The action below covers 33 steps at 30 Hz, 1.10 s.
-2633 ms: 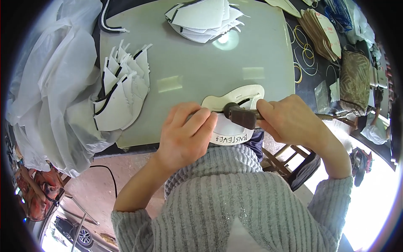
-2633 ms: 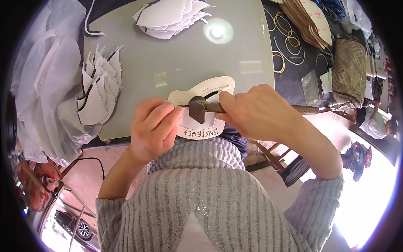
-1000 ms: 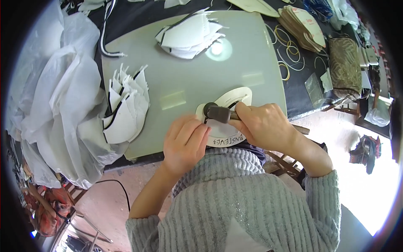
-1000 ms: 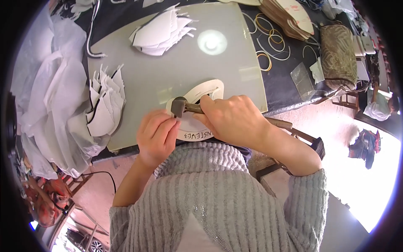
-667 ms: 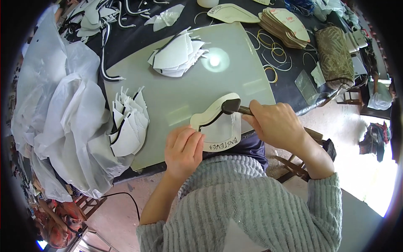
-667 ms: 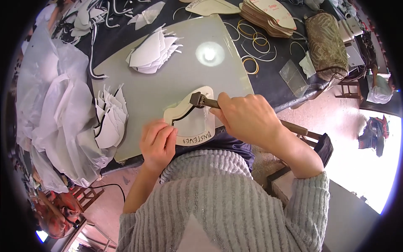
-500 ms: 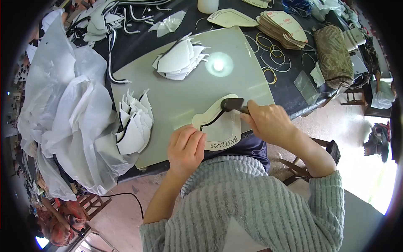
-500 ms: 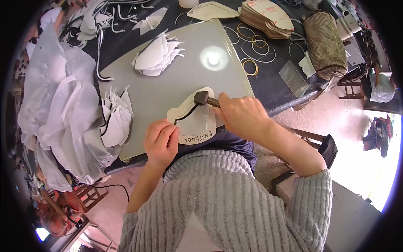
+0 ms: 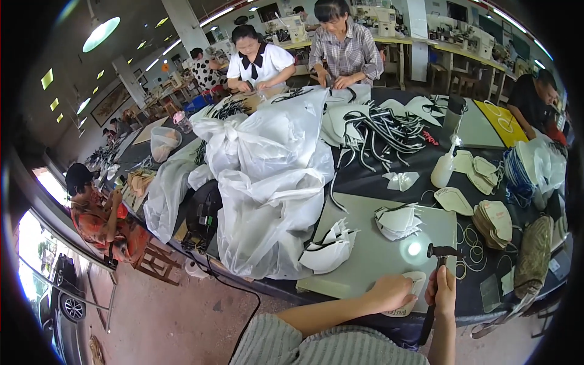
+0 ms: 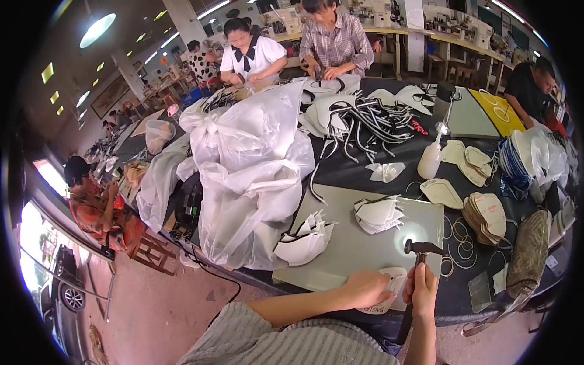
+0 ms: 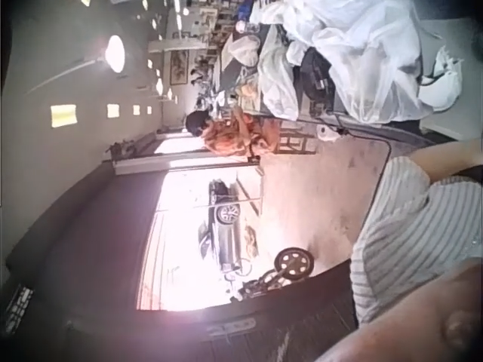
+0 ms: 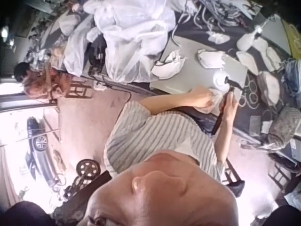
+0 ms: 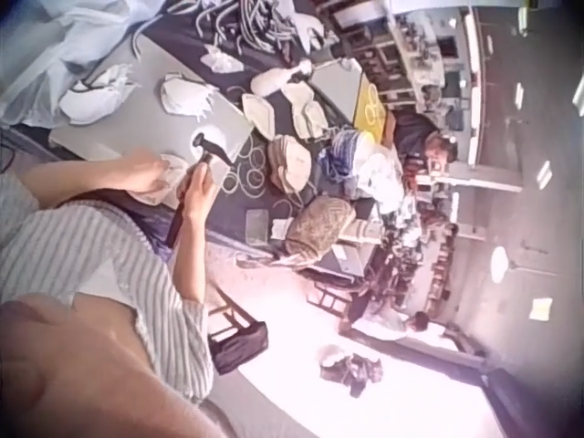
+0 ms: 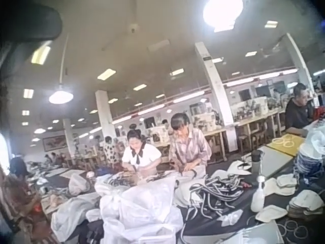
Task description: Use a hammer to tap and shape leather shoe components onto a white template form.
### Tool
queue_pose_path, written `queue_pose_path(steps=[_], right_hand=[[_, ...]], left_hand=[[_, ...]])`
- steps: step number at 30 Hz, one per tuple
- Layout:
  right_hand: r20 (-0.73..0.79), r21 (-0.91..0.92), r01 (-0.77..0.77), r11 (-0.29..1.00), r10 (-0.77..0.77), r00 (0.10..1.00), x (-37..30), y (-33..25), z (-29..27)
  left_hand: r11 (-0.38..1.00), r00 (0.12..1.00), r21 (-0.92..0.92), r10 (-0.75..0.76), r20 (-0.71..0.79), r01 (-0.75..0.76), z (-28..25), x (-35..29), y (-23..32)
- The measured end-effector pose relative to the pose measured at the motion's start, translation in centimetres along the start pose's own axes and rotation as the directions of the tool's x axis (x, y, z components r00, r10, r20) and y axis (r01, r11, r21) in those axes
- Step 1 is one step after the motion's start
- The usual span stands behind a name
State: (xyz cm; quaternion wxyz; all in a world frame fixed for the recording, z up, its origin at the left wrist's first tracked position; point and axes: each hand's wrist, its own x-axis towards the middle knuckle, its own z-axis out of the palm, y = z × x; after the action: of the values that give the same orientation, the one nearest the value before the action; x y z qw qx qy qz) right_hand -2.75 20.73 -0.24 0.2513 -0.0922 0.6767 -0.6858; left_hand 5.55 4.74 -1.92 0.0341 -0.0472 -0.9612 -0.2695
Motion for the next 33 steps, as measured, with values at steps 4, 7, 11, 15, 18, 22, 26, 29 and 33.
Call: queue_pose_path(steps=[4,7,11,15,18,22,26,29,33], right_hand=[[0.011,0.07,-0.081,0.994,0.08,0.997,1.0,1.4,0.1],[-0.047,-0.036,-0.05,0.998,0.048,0.998,2.0,2.9,0.3],[-0.054,0.003,-0.03,1.0,0.03,0.998,1.9,2.7,0.8],[-0.031,-0.001,-0.028,1.0,0.028,0.999,1.1,2.9,0.7],[0.002,-0.044,-0.005,0.999,0.006,1.0,0.5,3.1,0.5],[-0.014,-0.037,0.013,0.999,-0.014,1.0,0.0,3.4,0.3],[-0.05,-0.059,-0.05,0.997,0.047,0.998,0.8,3.1,0.7],[-0.005,-0.087,-0.101,0.991,0.101,0.995,1.6,1.0,2.3],[-0.001,-0.045,-0.099,0.994,0.099,0.995,2.0,0.2,2.0]], left_hand=[[0.999,0.996,0.039,-0.035,0.086,0.032,-0.6,1.5,0.2],[0.999,0.99,0.027,-0.021,0.142,0.017,0.4,2.3,-1.0],[0.749,0.958,-0.597,-0.221,0.184,0.287,-2.2,2.3,-3.4],[-0.043,0.897,-0.996,-0.439,-0.047,-0.073,-8.4,-1.3,-7.2],[-0.235,0.848,-0.871,-0.437,-0.301,-0.43,-11.7,-4.7,-11.6],[0.303,0.698,-0.803,-0.397,-0.596,-0.513,-18.9,-7.1,-10.8],[0.835,0.69,-0.534,-0.31,-0.654,-0.13,-21.8,-7.3,-10.6],[0.821,0.841,-0.567,-0.257,-0.477,-0.07,-20.8,-8.4,-11.5],[0.767,0.921,-0.623,-0.341,-0.19,0.156,-15.9,-6.1,-13.1]])
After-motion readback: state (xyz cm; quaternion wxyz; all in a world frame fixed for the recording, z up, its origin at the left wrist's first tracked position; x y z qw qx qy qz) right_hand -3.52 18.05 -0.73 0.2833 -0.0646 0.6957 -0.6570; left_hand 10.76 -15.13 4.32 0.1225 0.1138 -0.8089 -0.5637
